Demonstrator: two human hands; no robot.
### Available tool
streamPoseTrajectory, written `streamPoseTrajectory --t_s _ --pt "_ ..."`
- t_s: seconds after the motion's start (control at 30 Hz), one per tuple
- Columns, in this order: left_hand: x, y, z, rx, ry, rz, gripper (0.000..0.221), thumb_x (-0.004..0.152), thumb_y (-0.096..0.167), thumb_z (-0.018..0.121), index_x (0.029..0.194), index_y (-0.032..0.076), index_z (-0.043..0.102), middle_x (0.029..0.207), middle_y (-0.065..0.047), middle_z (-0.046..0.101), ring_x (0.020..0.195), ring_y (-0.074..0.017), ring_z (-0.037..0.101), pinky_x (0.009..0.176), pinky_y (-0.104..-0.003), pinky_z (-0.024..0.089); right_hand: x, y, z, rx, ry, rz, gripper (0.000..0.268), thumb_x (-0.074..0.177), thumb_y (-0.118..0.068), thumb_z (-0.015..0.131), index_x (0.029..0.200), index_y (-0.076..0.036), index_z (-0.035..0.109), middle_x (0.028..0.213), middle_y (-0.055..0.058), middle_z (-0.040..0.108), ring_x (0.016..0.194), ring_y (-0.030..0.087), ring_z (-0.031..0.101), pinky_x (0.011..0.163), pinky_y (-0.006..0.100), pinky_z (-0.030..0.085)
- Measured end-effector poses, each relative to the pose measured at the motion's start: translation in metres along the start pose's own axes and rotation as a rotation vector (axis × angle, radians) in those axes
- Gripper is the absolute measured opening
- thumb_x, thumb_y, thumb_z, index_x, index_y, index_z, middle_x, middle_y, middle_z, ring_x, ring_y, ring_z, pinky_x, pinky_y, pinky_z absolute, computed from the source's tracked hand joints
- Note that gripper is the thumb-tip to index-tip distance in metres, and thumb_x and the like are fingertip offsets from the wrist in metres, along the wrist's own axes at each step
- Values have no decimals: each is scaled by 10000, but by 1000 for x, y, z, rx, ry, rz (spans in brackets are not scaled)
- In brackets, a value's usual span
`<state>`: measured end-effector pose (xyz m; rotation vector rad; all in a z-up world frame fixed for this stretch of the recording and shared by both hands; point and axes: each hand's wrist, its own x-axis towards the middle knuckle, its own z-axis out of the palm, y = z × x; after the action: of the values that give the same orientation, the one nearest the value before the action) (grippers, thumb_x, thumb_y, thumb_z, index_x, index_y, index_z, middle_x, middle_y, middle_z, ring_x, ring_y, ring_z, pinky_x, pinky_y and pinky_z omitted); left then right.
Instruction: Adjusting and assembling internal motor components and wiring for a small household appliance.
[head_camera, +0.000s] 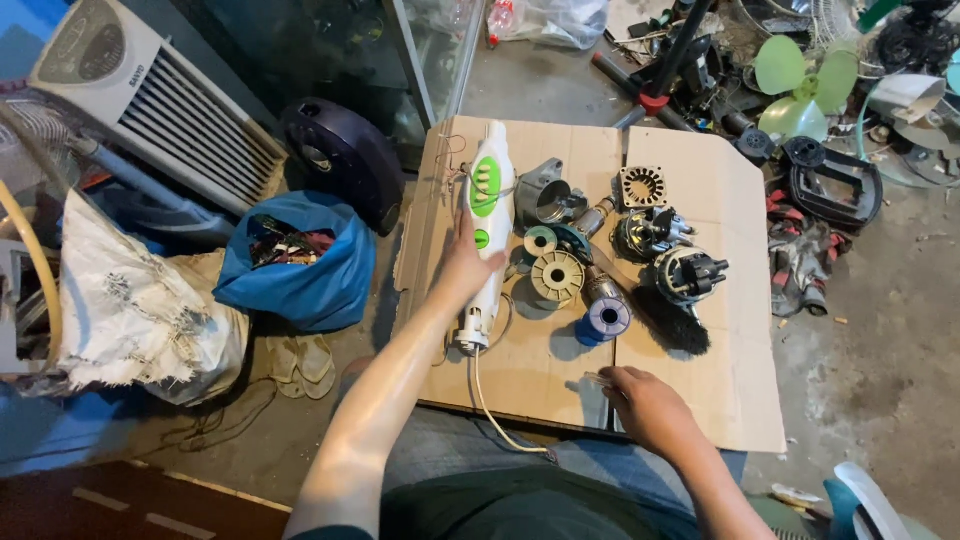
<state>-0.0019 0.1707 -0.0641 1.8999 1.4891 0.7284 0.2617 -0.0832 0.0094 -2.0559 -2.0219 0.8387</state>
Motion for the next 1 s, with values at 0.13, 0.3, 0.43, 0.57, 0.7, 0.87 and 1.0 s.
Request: streamPoseTrajectory --t_s 0.13,0.3,0.43,0.57,0.7,0.87,1.0 --pt "-61 30 -10 173 -153 -216 1179 832 534 770 1559 -109 101 1625 -373 131 1399 -505 384 1098 -567 390 16 4 15 -2 89 -127 279 878 -149 636 1144 -147 719 1033 64 731 928 325 701 788 424 567" --pt "-127 31 -19 295 -294 -197 1120 788 223 769 1633 52 54 1497 -264 428 1206 -444 578 929 -497 524 29 22 43 -72 153 -366 321 816 -136 657 1132 -140 707 1109 50 714 989 305 644 891 408 528" --pt "-115 42 -40 205 -391 -373 958 898 217 701 1651 94 120 1574 -244 412 1330 -417 571 1048 -554 506 37 30 50 -295 74 -348 255 916 -232 589 1153 -265 676 1088 -16 693 1059 260 664 928 405 517" --pt "-112 23 -40 287 -352 -341 940 877 181 692 1653 120 164 1550 -233 435 1316 -447 569 1032 -547 521 34 23 40 -308 -3 -321 369 910 -155 586 1254 -271 654 1209 -31 650 1148 233 629 997 384 493" --pt "-109 8 -39 300 -359 -334 955 870 158 703 1655 110 162 1489 -253 486 1300 -467 575 1035 -544 511 30 20 39 -291 3 -290 364 944 -182 602 1298 -264 621 1234 -15 648 1186 238 640 1035 402 486" --pt "-95 12 -42 367 -314 -300 990 825 134 762 1640 79 202 1504 -275 458 1284 -507 562 1026 -578 499 37 36 49 -287 64 -270 323 977 -304 619 1296 -254 626 1253 3 649 1212 263 637 1044 430 491" --pt "-88 41 -55 360 -222 -290 929 889 390 726 1615 26 275 1539 -275 430 1341 -472 511 1055 -545 469 33 39 45 -273 19 -236 370 951 -375 648 1307 -278 626 1278 -15 635 1226 254 616 1072 437 462"
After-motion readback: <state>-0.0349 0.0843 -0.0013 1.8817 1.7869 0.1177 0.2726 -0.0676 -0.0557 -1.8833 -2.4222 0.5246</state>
